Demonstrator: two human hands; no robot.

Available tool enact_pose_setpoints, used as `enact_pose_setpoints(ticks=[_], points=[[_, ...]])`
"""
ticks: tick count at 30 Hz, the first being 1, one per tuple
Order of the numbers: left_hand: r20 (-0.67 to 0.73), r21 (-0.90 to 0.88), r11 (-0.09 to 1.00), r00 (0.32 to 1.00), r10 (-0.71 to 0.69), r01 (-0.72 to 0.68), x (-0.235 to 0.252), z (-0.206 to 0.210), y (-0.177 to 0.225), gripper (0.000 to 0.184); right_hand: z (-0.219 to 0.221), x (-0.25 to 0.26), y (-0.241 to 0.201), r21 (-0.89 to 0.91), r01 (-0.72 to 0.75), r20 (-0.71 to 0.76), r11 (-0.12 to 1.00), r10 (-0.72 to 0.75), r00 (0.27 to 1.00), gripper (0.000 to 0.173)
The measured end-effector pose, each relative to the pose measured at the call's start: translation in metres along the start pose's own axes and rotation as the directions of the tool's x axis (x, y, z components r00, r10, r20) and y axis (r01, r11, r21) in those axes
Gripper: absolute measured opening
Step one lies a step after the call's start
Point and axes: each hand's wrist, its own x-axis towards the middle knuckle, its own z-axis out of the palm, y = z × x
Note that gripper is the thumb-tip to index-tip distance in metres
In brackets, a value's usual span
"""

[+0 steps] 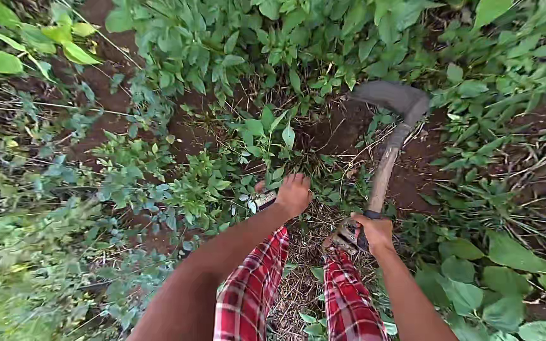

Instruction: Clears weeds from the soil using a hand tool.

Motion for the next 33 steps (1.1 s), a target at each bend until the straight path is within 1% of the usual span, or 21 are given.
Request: enact_pose_setpoints(ticks=[1,3,4,6,9,11,12,14,15,16,18,20,21,23,24,25,27,29,30,32,33], points=[[0.004,-0.022,0.999,1.0,-0.03,0.03,0.036,0.027,-0.002,0.055,0.006,0.019,0.006,-0.039,-0.006,-0.005,0.999,0.005,1.0,0.02],[-0.01,-0.106,0.977,0.983,-0.186,0.184,0.098,0.061,-0.007,0.073,0.0,0.047,0.045,-0.258,-0.074,0.025,0.963,0.083,0.996,0.025],[-0.016,-0.153,0.947,0.957,-0.289,0.283,0.12,0.074,-0.009,0.084,-0.012,0.051,0.073,-0.367,-0.125,0.043,0.922,0.151,0.988,0.029],[-0.05,-0.2,0.88,0.893,-0.448,0.43,0.162,0.091,-0.015,0.107,-0.041,0.049,0.116,-0.463,-0.182,0.028,0.867,0.22,0.975,0.028],[-0.021,-0.169,0.802,0.811,-0.584,0.573,0.196,0.115,-0.026,0.129,-0.066,0.042,0.125,-0.429,-0.158,-0.013,0.889,0.169,0.986,0.026],[0.045,-0.13,0.768,0.778,-0.627,0.627,0.199,0.12,-0.029,0.121,-0.055,0.043,0.099,-0.307,-0.062,0.013,0.95,0.069,0.998,0.016],[0.089,-0.112,0.763,0.771,-0.631,0.637,0.197,0.118,-0.028,0.107,-0.04,0.047,0.082,-0.194,-0.012,0.026,0.981,0.017,1.0,0.012],[0.197,-0.062,0.804,0.797,-0.572,0.592,0.187,0.108,-0.033,0.066,-0.003,0.058,0.051,0.038,0.033,0.047,0.999,-0.035,0.998,0.011],[0.225,-0.024,0.838,0.819,-0.527,0.546,0.182,0.102,-0.038,0.053,0.014,0.064,0.044,0.103,0.022,0.062,0.994,-0.029,0.998,0.012],[0.242,0.02,0.869,0.841,-0.484,0.494,0.177,0.093,-0.044,0.045,0.026,0.071,0.046,0.105,-0.013,0.089,0.994,0.003,0.996,0.012],[0.252,0.061,0.905,0.87,-0.423,0.422,0.168,0.074,-0.053,0.037,0.025,0.077,0.074,-0.082,-0.149,0.183,0.985,0.162,0.97,0.008],[0.294,0.056,0.926,0.88,-0.374,0.375,0.145,0.058,-0.051,0.035,-0.003,0.068,0.105,-0.258,-0.269,0.243,0.928,0.332,0.911,0.008],[0.328,0.045,0.937,0.881,-0.34,0.345,0.123,0.06,-0.042,0.034,-0.023,0.062,0.114,-0.325,-0.276,0.214,0.905,0.354,0.91,0.01],[0.385,0.043,0.96,0.882,-0.273,0.278,0.071,0.081,-0.022,0.034,-0.052,0.049,0.112,-0.43,-0.225,0.104,0.874,0.296,0.95,0.02],[0.452,0.061,0.97,0.86,-0.237,0.235,0.047,0.091,-0.017,0.037,-0.058,0.042,0.103,-0.44,-0.203,0.068,0.875,0.258,0.964,0.024],[0.506,0.085,0.979,0.838,-0.205,0.188,0.027,0.098,-0.016,0.04,-0.06,0.037,0.09,-0.407,-0.182,0.055,0.895,0.223,0.973,0.024],[0.51,0.168,0.975,0.834,-0.213,0.146,0.008,0.098,-0.027,0.04,-0.046,0.031,0.057,-0.19,-0.138,0.081,0.972,0.155,0.985,0.016],[0.397,0.266,0.954,0.885,-0.241,0.141,0.016,0.086,-0.052,0.035,-0.005,0.033,0.022,0.135,-0.118,0.15,0.984,0.098,0.984,0.007],[0.319,0.321,0.941,0.923,-0.214,0.107,0.028,0.08,-0.066,0.031,0.022,0.037,0.009,0.274,-0.134,0.191,0.952,0.082,0.978,0.011],[0.18,0.467,0.883,0.983,-0.036,-0.053,0.063,0.067,-0.091,0.025,0.086,0.043,0.009,0.413,-0.198,0.257,0.889,0.095,0.962,0.015],[0.153,0.554,0.821,0.986,0.063,-0.138,0.086,0.056,-0.1,0.026,0.116,0.041,0.024,0.396,-0.246,0.296,0.884,0.131,0.946,0.013]])
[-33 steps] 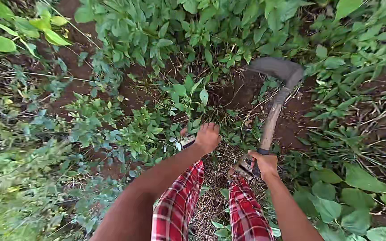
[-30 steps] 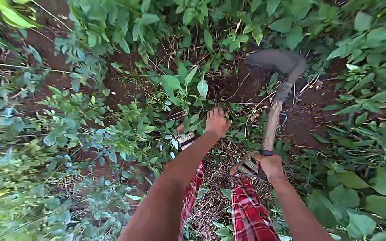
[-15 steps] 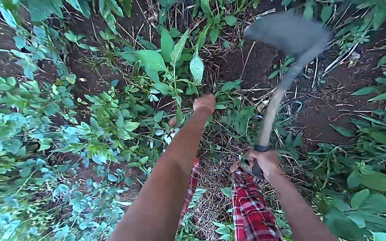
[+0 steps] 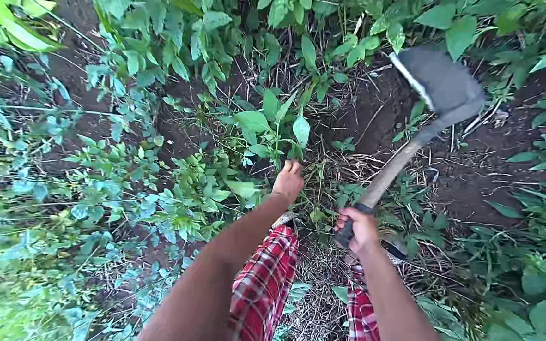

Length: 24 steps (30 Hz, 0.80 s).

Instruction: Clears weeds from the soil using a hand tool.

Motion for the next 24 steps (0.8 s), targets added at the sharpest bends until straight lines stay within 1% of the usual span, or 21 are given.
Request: enact_pose_setpoints(ticks=[1,2,3,5,7,8,9,11,12,13,14,15,16,17,18,19,20,21,22,23,24], points=[[-0.042,0.095,0.994,0.998,0.052,-0.048,0.02,-0.01,-0.016,0.029,0.012,0.003,0.03,-0.046,-0.081,0.026,0.996,0.082,0.996,0.01],[-0.065,0.142,0.988,0.996,0.066,-0.056,0.04,-0.021,-0.033,0.038,0.017,0.002,0.059,-0.103,-0.165,0.055,0.981,0.172,0.984,0.008],[-0.086,0.131,0.991,0.996,0.027,-0.016,0.058,-0.03,-0.05,0.051,0.018,-0.002,0.082,-0.14,-0.218,0.06,0.966,0.228,0.972,0.008],[-0.075,0.019,0.982,0.98,-0.185,0.187,0.081,-0.042,-0.079,0.082,0.01,-0.013,0.104,-0.189,-0.224,-0.054,0.956,0.218,0.975,0.005],[0.024,-0.08,0.914,0.917,-0.397,0.398,0.086,-0.038,-0.095,0.108,-0.003,-0.019,0.098,-0.216,-0.17,-0.184,0.961,0.131,0.974,0.008],[0.068,-0.135,0.875,0.886,-0.459,0.464,0.081,-0.03,-0.097,0.108,-0.005,-0.018,0.089,-0.189,-0.115,-0.208,0.975,0.075,0.975,0.008],[0.098,-0.182,0.846,0.865,-0.492,0.502,0.073,-0.024,-0.096,0.095,-0.002,-0.014,0.077,-0.12,-0.045,-0.203,0.992,0.02,0.979,0.006],[0.17,-0.19,0.812,0.833,-0.527,0.552,0.057,-0.02,-0.091,0.049,0.022,0.003,0.048,0.091,0.072,-0.161,0.993,-0.057,0.985,0.013],[0.185,-0.206,0.802,0.827,-0.531,0.561,0.051,-0.021,-0.092,0.036,0.037,0.013,0.039,0.176,0.093,-0.123,0.98,-0.071,0.99,0.018],[0.191,-0.232,0.797,0.83,-0.525,0.557,0.045,-0.022,-0.095,0.03,0.051,0.02,0.039,0.213,0.071,-0.077,0.974,-0.055,0.996,0.02],[0.202,-0.255,0.794,0.833,-0.515,0.552,0.041,-0.024,-0.099,0.029,0.059,0.024,0.051,0.183,0.011,-0.016,0.983,-0.008,1.0,0.019],[0.219,-0.262,0.794,0.836,-0.504,0.548,0.037,-0.028,-0.104,0.031,0.059,0.021,0.072,0.074,-0.075,0.046,0.994,0.072,0.996,0.016],[0.229,-0.251,0.804,0.84,-0.492,0.539,0.032,-0.031,-0.109,0.031,0.051,0.011,0.097,-0.096,-0.162,0.094,0.982,0.171,0.981,0.011],[0.24,-0.237,0.814,0.844,-0.48,0.53,0.026,-0.033,-0.112,0.031,0.038,-0.002,0.118,-0.285,-0.214,0.087,0.934,0.248,0.965,0.008],[0.252,-0.217,0.828,0.849,-0.465,0.518,0.02,-0.034,-0.114,0.03,0.023,-0.013,0.132,-0.466,-0.249,0.032,0.849,0.297,0.954,0.013],[0.266,-0.193,0.843,0.854,-0.448,0.503,0.011,-0.032,-0.115,0.028,0.006,-0.024,0.141,-0.592,-0.28,-0.032,0.756,0.325,0.945,0.019],[0.291,-0.169,0.859,0.857,-0.424,0.483,-0.003,-0.022,-0.113,0.025,-0.008,-0.035,0.146,-0.648,-0.301,-0.076,0.7,0.334,0.939,0.021],[0.322,-0.144,0.872,0.855,-0.407,0.468,-0.023,-0.005,-0.113,0.023,-0.017,-0.043,0.145,-0.646,-0.303,-0.097,0.7,0.319,0.943,0.022],[0.334,-0.126,0.878,0.853,-0.4,0.461,-0.048,0.017,-0.117,0.022,-0.018,-0.049,0.139,-0.593,-0.286,-0.104,0.753,0.28,0.954,0.019],[0.33,-0.109,0.884,0.855,-0.399,0.455,-0.071,0.039,-0.126,0.022,-0.011,-0.05,0.128,-0.486,-0.241,-0.1,0.84,0.221,0.97,0.014],[0.345,-0.093,0.891,0.854,-0.389,0.444,-0.088,0.051,-0.136,0.024,0.001,-0.048,0.114,-0.33,-0.174,-0.089,0.928,0.152,0.984,0.011]])
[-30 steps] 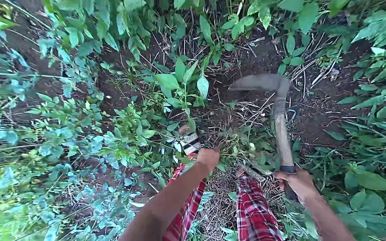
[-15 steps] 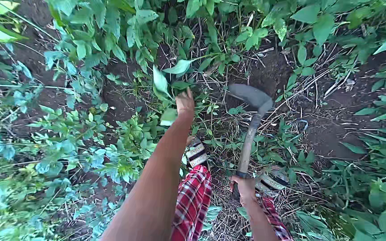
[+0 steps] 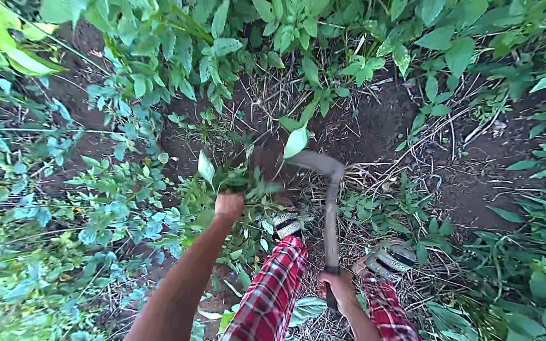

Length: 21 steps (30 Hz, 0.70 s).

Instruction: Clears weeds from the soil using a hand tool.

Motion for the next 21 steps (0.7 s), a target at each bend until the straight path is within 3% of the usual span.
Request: enact_pose_setpoints(ticks=[2,4,6,7,9,11,13,15,17,18,20,21], points=[[0.07,0.042,0.998,0.996,0.053,-0.056,-0.014,0.009,-0.014,0.027,0.018,0.006,-0.041,0.315,0.119,-0.019,0.941,-0.119,0.993,0.013],[0.077,0.137,0.976,0.984,0.158,-0.168,-0.02,0.011,-0.006,0.026,0.038,0.027,-0.065,0.423,0.158,-0.003,0.892,-0.173,0.985,0.017],[0.096,0.263,0.938,0.974,0.207,-0.225,-0.019,0.006,0.013,0.028,0.049,0.042,-0.044,0.264,0.102,0.027,0.959,-0.114,0.993,0.006],[0.08,0.281,0.931,0.972,0.219,-0.233,-0.017,-0.002,0.021,0.028,0.048,0.044,-0.024,0.115,0.03,0.052,0.993,-0.036,0.998,0.014],[-0.082,0.26,0.932,0.956,0.282,-0.252,-0.013,-0.023,0.032,0.026,0.035,0.034,0.013,-0.087,-0.07,0.033,0.994,0.073,0.997,0.02],[-0.362,0.209,0.934,0.864,0.35,-0.29,-0.005,-0.056,0.039,0.024,0.02,0.023,0.024,-0.091,-0.084,-0.035,0.992,0.081,0.996,0.016],[-0.547,0.259,0.912,0.73,0.41,-0.318,0.006,-0.098,0.052,0.023,0.015,0.016,0.006,0.065,0.001,-0.095,0.998,0.005,0.995,0.011],[-0.482,0.371,0.856,0.714,0.508,-0.359,0.017,-0.144,0.079,0.022,0.025,0.024,-0.041,0.322,0.178,-0.178,0.93,-0.125,0.976,0.011],[-0.308,0.588,0.701,0.689,0.656,-0.404,0.035,-0.18,0.115,0.025,0.043,0.048,-0.102,0.491,0.315,-0.268,0.812,-0.204,0.942,0.014],[-0.214,0.714,0.57,0.648,0.731,-0.407,0.049,-0.194,0.135,0.025,0.053,0.065,-0.124,0.519,0.344,-0.289,0.783,-0.218,0.932,0.014],[-0.053,0.901,0.278,0.553,0.832,-0.332,0.081,-0.215,0.176,0.029,0.076,0.094,-0.128,0.497,0.272,-0.201,0.824,-0.196,0.96,0.011],[-0.016,0.943,0.198,0.558,0.83,-0.267,0.099,-0.228,0.196,0.034,0.087,0.101,-0.116,0.469,0.206,-0.123,0.859,-0.167,0.978,0.009]])
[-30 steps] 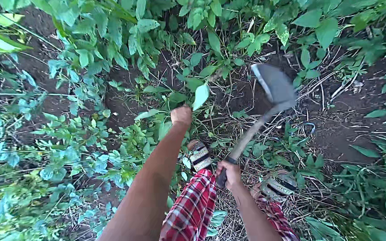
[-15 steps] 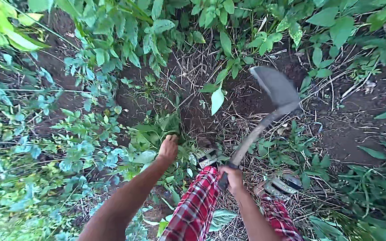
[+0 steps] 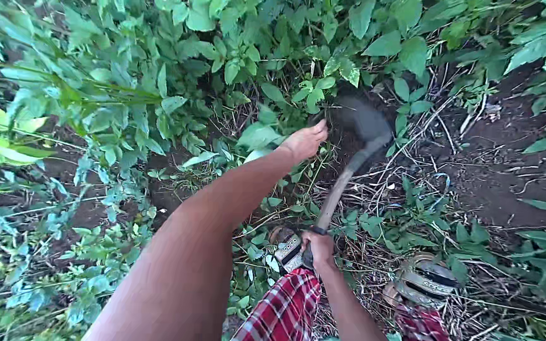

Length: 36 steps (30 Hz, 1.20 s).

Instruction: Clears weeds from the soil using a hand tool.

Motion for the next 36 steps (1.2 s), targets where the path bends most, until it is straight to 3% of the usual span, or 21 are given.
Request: enact_pose_setpoints(ticks=[2,4,5,7,9,11,13,15,17,19,21,23,25,28,30,33,36], points=[[0.009,-0.031,0.992,0.992,-0.123,0.123,0.045,0.004,-0.025,0.045,-0.008,-0.008,0.037,-0.079,-0.082,0.006,0.993,0.083,0.997,0.007],[0.054,-0.202,0.909,0.931,-0.362,0.365,0.071,0.008,-0.052,0.057,-0.026,-0.02,0.055,-0.114,-0.112,-0.045,0.987,0.107,0.993,0.01],[0.152,-0.15,0.876,0.886,-0.438,0.458,0.078,0.008,-0.061,0.058,-0.035,-0.025,0.058,-0.077,-0.099,-0.071,0.992,0.093,0.993,0.009],[0.277,0.049,0.87,0.83,-0.484,0.491,0.083,0.015,-0.071,0.047,-0.04,-0.03,0.052,0.113,-0.006,-0.105,0.994,0.018,0.994,0.011],[0.343,-0.09,0.834,0.804,-0.487,0.544,0.067,0.015,-0.074,0.045,-0.027,-0.025,0.025,0.355,0.152,-0.145,0.922,-0.106,0.984,0.018],[0.426,-0.317,0.661,0.724,-0.542,0.681,0.045,0.02,-0.062,0.05,-0.004,-0.013,-0.003,0.502,0.25,-0.166,0.828,-0.191,0.967,0.021],[0.469,-0.461,0.479,0.663,-0.584,0.748,0.036,0.028,-0.043,0.044,0.019,0.008,-0.003,0.445,0.194,-0.088,0.874,-0.173,0.981,0.02],[0.532,-0.52,0.348,0.614,-0.583,0.78,0.036,0.022,-0.018,0.032,0.025,0.02,0.012,0.195,-0.005,0.09,0.981,-0.013,0.996,0.015],[0.563,-0.565,0.287,0.616,-0.551,0.774,0.034,0.007,-0.009,0.031,0.013,0.013,0.003,0.092,-0.09,0.125,0.992,0.078,0.989,0.009],[0.561,-0.599,0.282,0.645,-0.519,0.749,0.029,0.005,-0.015,0.03,-0.011,-0.004,-0.01,0.164,-0.069,0.078,0.984,0.057,0.995,0.008],[0.558,-0.6,0.291,0.65,-0.516,0.745,0.027,0.013,-0.018,0.034,-0.019,-0.016,-0.02,0.344,0.061,0.001,0.937,-0.065,0.998,0.013],[0.575,-0.599,0.257,0.631,-0.52,0.758,0.031,0.024,-0.016,0.038,-0.007,-0.017,-0.03,0.517,0.199,-0.078,0.833,-0.186,0.98,0.022],[0.61,-0.606,0.193,0.607,-0.51,0.771,0.034,0.029,-0.015,0.043,0.018,-0.008,-0.03,0.536,0.209,-0.058,0.818,-0.211,0.976,0.026],[0.605,-0.611,0.161,0.589,-0.536,0.775,0.028,0.029,-0.012,0.04,0.036,0.004,0.01,0.188,-0.014,0.16,0.982,-0.016,0.987,0.015],[0.594,-0.606,0.165,0.581,-0.556,0.778,0.021,0.024,-0.01,0.039,0.023,-0.004,0.007,0.111,-0.081,0.162,0.991,0.062,0.985,0.009],[0.606,-0.602,0.189,0.598,-0.524,0.776,0.0,0.019,0.006,0.038,0.004,-0.028,-0.011,0.335,-0.002,0.074,0.942,-0.025,0.997,0.014],[0.619,-0.626,0.175,0.621,-0.48,0.76,-0.022,0.011,0.038,0.036,0.02,-0.028,-0.028,0.563,0.143,-0.016,0.814,-0.163,0.987,0.027]])
